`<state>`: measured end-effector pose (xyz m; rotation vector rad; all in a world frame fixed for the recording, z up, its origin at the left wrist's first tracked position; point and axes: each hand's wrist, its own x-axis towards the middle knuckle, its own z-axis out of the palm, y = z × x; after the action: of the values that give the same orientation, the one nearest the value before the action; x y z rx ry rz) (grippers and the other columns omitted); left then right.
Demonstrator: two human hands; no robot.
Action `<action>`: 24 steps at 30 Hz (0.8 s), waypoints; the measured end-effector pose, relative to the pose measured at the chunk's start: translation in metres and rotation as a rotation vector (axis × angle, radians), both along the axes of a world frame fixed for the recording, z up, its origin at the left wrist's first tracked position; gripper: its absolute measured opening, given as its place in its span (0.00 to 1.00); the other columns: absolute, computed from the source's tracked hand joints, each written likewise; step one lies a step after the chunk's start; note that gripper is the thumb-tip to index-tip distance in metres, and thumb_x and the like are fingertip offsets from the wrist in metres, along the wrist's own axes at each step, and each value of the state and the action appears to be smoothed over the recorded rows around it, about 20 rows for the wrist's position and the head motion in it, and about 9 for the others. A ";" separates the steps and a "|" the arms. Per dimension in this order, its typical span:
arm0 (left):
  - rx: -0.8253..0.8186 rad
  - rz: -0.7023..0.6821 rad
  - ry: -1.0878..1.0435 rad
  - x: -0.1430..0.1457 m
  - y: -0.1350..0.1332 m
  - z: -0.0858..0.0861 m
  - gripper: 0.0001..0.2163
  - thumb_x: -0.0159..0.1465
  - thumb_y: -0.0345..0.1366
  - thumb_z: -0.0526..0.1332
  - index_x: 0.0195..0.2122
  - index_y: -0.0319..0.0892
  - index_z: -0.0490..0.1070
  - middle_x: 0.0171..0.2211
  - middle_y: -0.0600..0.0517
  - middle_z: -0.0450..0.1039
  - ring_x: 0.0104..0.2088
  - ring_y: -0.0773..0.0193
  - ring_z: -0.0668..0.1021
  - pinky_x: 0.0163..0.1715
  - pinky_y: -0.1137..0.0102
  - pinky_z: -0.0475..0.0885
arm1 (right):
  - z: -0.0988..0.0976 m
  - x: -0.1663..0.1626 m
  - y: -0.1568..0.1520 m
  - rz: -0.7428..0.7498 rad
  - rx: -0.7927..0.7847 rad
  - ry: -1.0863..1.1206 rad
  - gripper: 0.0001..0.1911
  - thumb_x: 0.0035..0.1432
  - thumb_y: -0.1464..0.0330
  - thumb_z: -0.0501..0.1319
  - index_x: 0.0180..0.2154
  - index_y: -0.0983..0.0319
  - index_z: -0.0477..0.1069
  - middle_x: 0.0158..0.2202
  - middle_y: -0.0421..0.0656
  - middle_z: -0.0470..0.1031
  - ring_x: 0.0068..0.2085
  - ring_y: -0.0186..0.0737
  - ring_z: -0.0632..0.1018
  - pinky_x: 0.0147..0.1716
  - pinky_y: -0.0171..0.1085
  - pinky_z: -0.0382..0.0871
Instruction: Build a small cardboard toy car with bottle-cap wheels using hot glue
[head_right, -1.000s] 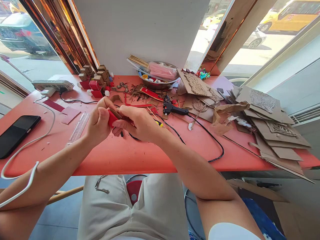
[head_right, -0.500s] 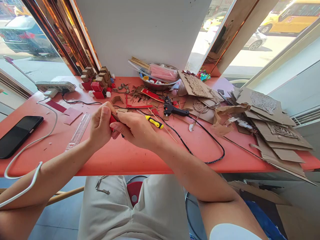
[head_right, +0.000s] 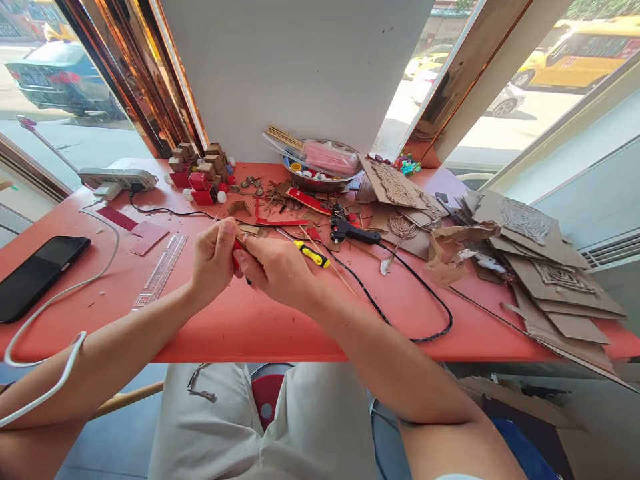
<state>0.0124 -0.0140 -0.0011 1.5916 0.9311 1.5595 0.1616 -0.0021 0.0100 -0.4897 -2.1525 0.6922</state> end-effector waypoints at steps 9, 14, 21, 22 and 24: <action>-0.012 -0.230 0.216 -0.025 0.016 0.017 0.30 0.61 0.71 0.66 0.29 0.45 0.70 0.19 0.56 0.70 0.17 0.68 0.73 0.17 0.73 0.66 | 0.010 0.009 0.015 -0.093 -0.279 0.029 0.30 0.73 0.44 0.50 0.24 0.55 0.56 0.19 0.33 0.57 0.22 0.32 0.61 0.25 0.36 0.56; -0.069 -0.268 0.129 -0.027 0.020 0.017 0.29 0.60 0.68 0.69 0.28 0.44 0.72 0.19 0.57 0.69 0.16 0.70 0.71 0.16 0.73 0.66 | 0.012 0.015 0.020 -0.028 -0.107 -0.028 0.34 0.70 0.34 0.51 0.28 0.56 0.57 0.23 0.34 0.61 0.25 0.32 0.62 0.27 0.35 0.58; -0.172 -0.348 0.012 -0.023 0.016 0.016 0.29 0.59 0.67 0.71 0.30 0.44 0.69 0.20 0.57 0.70 0.16 0.70 0.72 0.15 0.75 0.70 | 0.009 0.021 0.022 0.000 -0.078 -0.025 0.31 0.65 0.35 0.60 0.41 0.55 0.61 0.26 0.30 0.65 0.25 0.31 0.64 0.27 0.34 0.58; -0.180 -0.365 0.025 -0.022 0.015 0.015 0.29 0.60 0.68 0.70 0.30 0.44 0.69 0.19 0.58 0.69 0.16 0.70 0.72 0.15 0.75 0.70 | 0.009 0.021 0.021 -0.003 -0.107 0.011 0.31 0.65 0.35 0.61 0.44 0.55 0.62 0.26 0.29 0.65 0.25 0.31 0.64 0.27 0.33 0.58; -0.179 -0.381 0.036 -0.019 0.014 0.013 0.30 0.61 0.68 0.69 0.29 0.44 0.67 0.18 0.59 0.67 0.15 0.70 0.71 0.14 0.76 0.70 | 0.009 0.019 0.020 0.008 -0.162 0.067 0.33 0.64 0.35 0.63 0.49 0.56 0.63 0.25 0.28 0.65 0.24 0.31 0.65 0.26 0.33 0.59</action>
<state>-0.0066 0.0001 0.0119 1.5644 0.7129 1.1554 0.1806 0.0175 0.0193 -0.5357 -2.0461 0.8798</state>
